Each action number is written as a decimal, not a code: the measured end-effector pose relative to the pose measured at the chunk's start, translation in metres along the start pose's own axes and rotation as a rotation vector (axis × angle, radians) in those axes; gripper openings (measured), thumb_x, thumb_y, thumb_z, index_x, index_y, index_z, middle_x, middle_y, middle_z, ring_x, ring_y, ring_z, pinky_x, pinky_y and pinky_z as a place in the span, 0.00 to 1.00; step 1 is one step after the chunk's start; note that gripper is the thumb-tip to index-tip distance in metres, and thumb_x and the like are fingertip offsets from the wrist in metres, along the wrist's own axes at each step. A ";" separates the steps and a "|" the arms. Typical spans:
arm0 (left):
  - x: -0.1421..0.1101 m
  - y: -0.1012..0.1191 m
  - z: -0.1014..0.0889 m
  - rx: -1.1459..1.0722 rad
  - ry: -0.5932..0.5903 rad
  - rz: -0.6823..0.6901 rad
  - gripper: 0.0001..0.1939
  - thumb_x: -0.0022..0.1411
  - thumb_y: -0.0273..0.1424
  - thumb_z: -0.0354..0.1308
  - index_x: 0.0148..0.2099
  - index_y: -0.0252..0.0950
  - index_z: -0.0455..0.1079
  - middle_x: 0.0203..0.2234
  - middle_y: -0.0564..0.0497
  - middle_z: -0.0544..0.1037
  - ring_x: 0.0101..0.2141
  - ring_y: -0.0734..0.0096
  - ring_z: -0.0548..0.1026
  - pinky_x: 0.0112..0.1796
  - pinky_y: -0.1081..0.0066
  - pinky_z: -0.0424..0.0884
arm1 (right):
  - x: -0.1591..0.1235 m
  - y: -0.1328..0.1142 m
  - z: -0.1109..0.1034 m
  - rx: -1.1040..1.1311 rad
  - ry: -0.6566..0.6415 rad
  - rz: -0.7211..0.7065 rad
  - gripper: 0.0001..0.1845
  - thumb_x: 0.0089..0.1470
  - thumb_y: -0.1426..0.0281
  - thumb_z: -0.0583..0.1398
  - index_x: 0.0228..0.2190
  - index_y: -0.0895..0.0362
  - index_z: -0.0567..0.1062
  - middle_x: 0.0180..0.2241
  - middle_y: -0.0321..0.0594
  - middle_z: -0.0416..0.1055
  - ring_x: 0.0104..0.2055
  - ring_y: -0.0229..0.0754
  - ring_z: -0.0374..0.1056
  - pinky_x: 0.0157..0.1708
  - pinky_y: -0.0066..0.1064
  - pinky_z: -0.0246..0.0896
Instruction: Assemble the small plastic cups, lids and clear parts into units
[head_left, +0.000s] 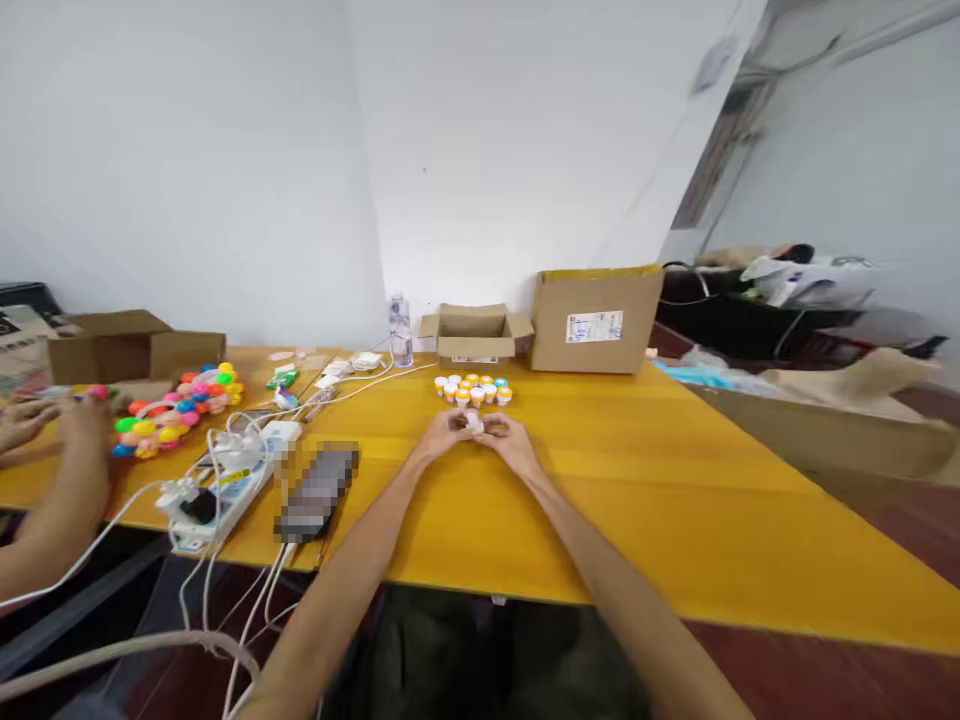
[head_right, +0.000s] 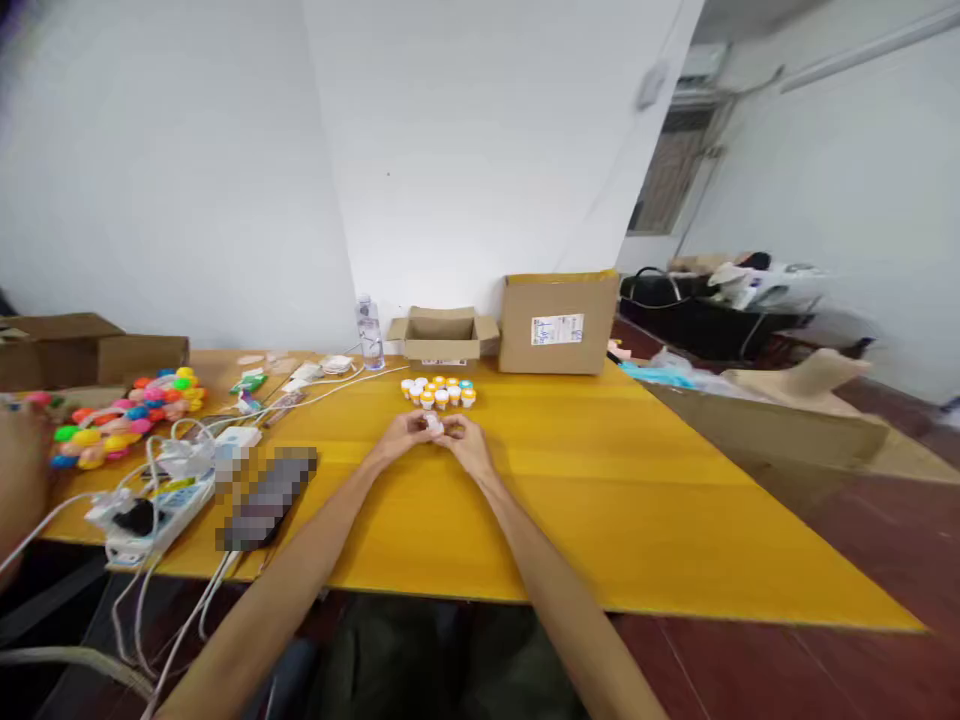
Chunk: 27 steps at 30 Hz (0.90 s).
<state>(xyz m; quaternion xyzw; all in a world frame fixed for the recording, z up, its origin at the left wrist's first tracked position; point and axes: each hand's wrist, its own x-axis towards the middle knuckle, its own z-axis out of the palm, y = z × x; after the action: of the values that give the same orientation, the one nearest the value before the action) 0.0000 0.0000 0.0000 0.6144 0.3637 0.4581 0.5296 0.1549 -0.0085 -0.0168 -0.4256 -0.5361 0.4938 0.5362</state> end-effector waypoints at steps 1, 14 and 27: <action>0.001 -0.001 0.000 0.006 0.007 -0.007 0.23 0.34 0.39 0.74 0.33 0.33 0.76 0.29 0.51 0.79 0.33 0.67 0.75 0.40 0.69 0.70 | 0.000 0.001 0.000 0.001 -0.005 0.000 0.17 0.26 0.69 0.69 0.25 0.54 0.74 0.28 0.34 0.77 0.31 0.44 0.74 0.35 0.36 0.71; 0.005 -0.008 0.005 0.032 0.081 0.004 0.18 0.39 0.33 0.72 0.34 0.32 0.75 0.29 0.51 0.78 0.33 0.68 0.75 0.37 0.70 0.69 | 0.006 0.008 -0.013 -0.145 -0.093 -0.160 0.12 0.40 0.67 0.65 0.31 0.53 0.76 0.34 0.39 0.78 0.38 0.46 0.74 0.41 0.39 0.71; 0.006 -0.018 0.014 0.159 0.015 0.052 0.12 0.45 0.23 0.65 0.36 0.32 0.74 0.29 0.51 0.78 0.30 0.72 0.73 0.35 0.72 0.68 | -0.008 -0.005 -0.010 -0.348 0.022 -0.369 0.14 0.47 0.56 0.61 0.29 0.53 0.75 0.32 0.41 0.75 0.32 0.44 0.71 0.32 0.34 0.68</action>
<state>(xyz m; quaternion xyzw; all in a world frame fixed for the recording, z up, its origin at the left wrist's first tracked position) 0.0161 0.0041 -0.0174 0.6602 0.3871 0.4459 0.4642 0.1654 -0.0166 -0.0133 -0.4119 -0.6759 0.2832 0.5415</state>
